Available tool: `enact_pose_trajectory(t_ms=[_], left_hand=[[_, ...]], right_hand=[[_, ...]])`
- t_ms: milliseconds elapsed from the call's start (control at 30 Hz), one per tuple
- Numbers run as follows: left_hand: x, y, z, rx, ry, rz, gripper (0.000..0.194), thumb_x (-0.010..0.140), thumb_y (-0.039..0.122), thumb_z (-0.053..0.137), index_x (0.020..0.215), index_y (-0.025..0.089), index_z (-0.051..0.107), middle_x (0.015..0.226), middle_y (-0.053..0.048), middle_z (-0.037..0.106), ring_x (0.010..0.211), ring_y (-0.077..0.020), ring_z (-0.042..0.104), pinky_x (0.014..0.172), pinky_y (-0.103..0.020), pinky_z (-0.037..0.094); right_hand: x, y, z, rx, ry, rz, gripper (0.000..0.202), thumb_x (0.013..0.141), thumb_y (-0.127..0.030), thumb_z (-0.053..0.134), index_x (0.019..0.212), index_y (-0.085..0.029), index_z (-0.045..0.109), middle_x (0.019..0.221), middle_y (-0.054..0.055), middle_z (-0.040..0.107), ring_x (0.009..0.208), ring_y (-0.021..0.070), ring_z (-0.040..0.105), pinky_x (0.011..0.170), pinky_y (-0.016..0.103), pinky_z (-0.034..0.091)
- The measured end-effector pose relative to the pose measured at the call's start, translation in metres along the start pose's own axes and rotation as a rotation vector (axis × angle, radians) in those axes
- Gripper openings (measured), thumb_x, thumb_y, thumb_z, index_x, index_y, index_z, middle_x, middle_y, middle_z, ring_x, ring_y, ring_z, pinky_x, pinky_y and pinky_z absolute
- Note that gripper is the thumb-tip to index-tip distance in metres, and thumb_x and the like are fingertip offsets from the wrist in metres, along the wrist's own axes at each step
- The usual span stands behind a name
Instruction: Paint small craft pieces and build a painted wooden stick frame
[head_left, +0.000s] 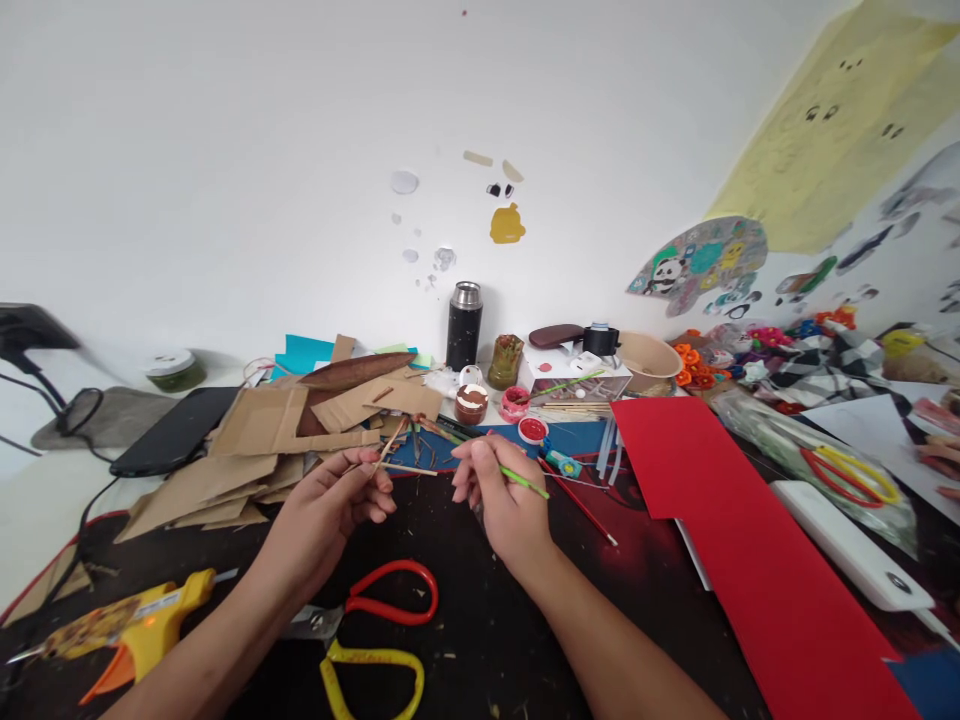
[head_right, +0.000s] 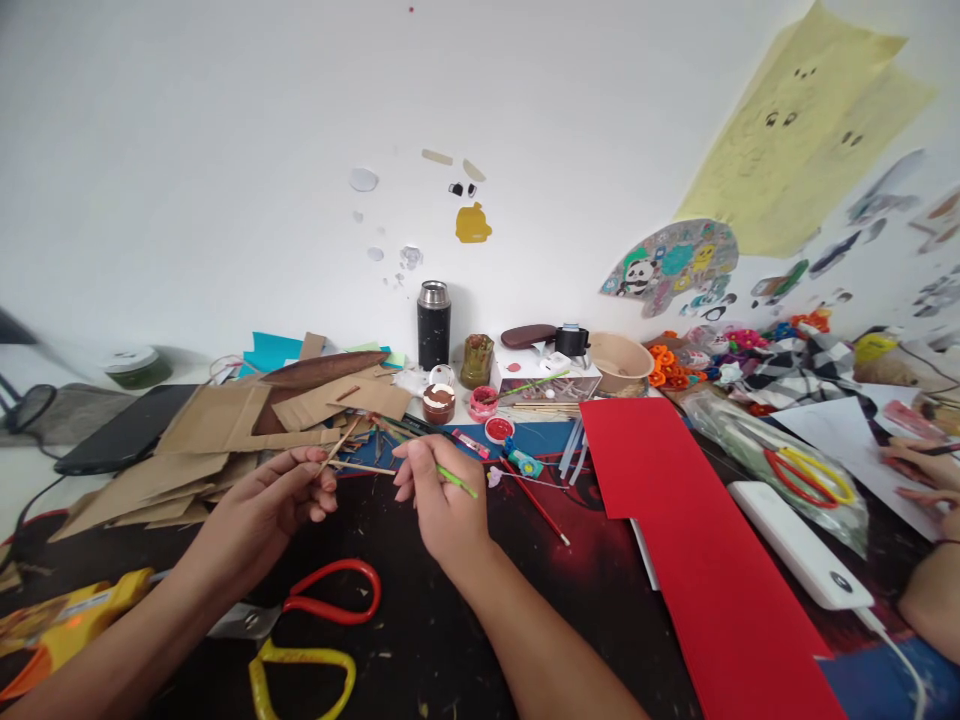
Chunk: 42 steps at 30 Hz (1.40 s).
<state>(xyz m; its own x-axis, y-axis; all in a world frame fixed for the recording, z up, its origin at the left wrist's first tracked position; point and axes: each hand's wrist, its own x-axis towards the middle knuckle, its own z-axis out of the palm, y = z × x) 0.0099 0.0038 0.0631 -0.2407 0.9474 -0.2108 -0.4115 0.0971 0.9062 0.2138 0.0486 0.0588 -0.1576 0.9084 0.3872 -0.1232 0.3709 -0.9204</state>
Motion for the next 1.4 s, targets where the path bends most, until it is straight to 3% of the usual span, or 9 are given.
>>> enact_pose_trajectory(t_ms=[200,500,767,1100,1400], left_hand=[[0.002,-0.002,-0.004,-0.039,0.001,-0.020,0.046,0.068,0.034,0.100,0.099,0.015,0.072,0.072,-0.003,0.074,0.058,-0.0150,0.068,0.051,-0.022,0.054],[0.000,-0.002,-0.003,-0.024,-0.052,-0.024,0.051,0.067,0.043,0.103,0.097,0.016,0.072,0.071,-0.001,0.072,0.057,-0.0143,0.066,0.050,-0.022,0.053],[0.000,-0.004,-0.005,-0.021,-0.043,-0.026,0.050,0.068,0.042,0.102,0.099,0.016,0.072,0.072,-0.001,0.072,0.057,-0.0137,0.066,0.052,-0.021,0.053],[-0.003,0.000,0.002,0.020,-0.053,0.007,0.047,0.068,0.042,0.100,0.094,0.017,0.070,0.071,-0.002,0.073,0.056,-0.0152,0.066,0.050,-0.023,0.052],[0.002,-0.001,-0.002,0.051,0.019,0.028,0.056,0.062,0.041,0.103,0.096,0.019,0.065,0.072,-0.002,0.075,0.059,-0.0160,0.070,0.054,-0.022,0.055]], right_hand=[[-0.011,-0.005,0.006,-0.071,-0.174,-0.080,0.043,0.114,-0.051,0.053,0.097,-0.021,0.078,0.071,0.001,0.069,0.056,0.0128,0.066,0.052,0.023,0.051],[0.001,0.002,0.000,-0.026,0.014,0.019,0.045,0.112,-0.057,0.056,0.096,-0.019,0.077,0.071,0.001,0.069,0.054,0.0117,0.065,0.047,0.021,0.045],[-0.009,-0.002,0.005,-0.082,-0.135,-0.042,0.043,0.114,-0.052,0.053,0.098,-0.020,0.078,0.072,0.001,0.069,0.056,0.0123,0.066,0.050,0.022,0.049],[0.004,0.002,-0.002,-0.003,0.053,0.071,0.048,0.108,-0.063,0.058,0.096,-0.019,0.076,0.070,0.001,0.069,0.053,0.0128,0.065,0.045,0.021,0.044],[-0.010,-0.003,0.003,-0.060,-0.150,-0.067,0.043,0.114,-0.051,0.054,0.099,-0.020,0.080,0.072,0.002,0.071,0.056,0.0128,0.067,0.050,0.023,0.050]])
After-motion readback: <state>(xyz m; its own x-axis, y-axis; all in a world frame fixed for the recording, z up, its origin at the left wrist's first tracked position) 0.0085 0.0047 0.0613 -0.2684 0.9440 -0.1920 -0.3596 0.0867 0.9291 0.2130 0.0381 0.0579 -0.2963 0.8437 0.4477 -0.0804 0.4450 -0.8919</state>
